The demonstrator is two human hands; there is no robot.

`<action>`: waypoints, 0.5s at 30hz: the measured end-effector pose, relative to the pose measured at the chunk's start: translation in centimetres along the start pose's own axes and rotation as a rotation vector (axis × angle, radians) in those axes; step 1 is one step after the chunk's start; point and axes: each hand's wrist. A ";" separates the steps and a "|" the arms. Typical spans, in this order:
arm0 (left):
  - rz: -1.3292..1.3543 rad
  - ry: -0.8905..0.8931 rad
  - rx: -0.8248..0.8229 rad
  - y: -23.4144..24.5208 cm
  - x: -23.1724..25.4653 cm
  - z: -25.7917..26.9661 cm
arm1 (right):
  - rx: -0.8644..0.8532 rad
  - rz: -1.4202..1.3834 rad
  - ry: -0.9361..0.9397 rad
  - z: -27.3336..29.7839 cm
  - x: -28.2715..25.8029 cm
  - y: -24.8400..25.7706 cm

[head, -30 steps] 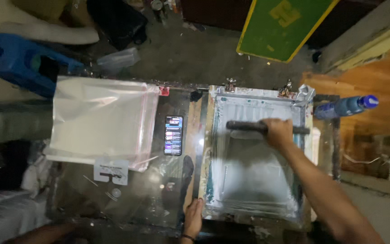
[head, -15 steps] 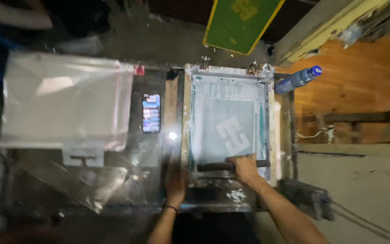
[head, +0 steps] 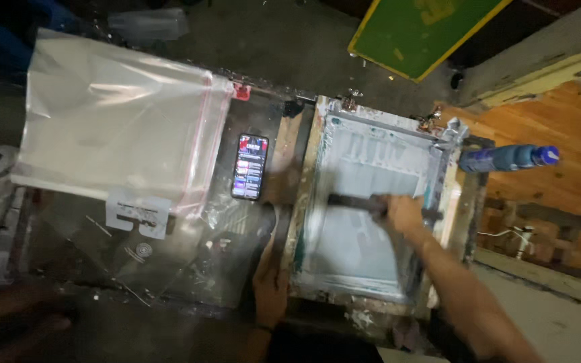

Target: The person uses a squeegee to spread white ink across a screen printing frame. They repeatedly pull the squeegee across the screen to coat the mesh, then lift the frame to reveal the printed design on the material underneath.

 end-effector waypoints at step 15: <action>0.319 0.436 -0.021 -2.3 -8.1 1.7 | 0.523 -0.241 0.096 16.7 -6.9 4.0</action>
Point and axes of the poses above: each hand's wrist, its own z-axis away from the middle knuckle, its own y-axis out of the back of the hand, x = y × z, and after that the axes turned 8 degrees about x, right-handed
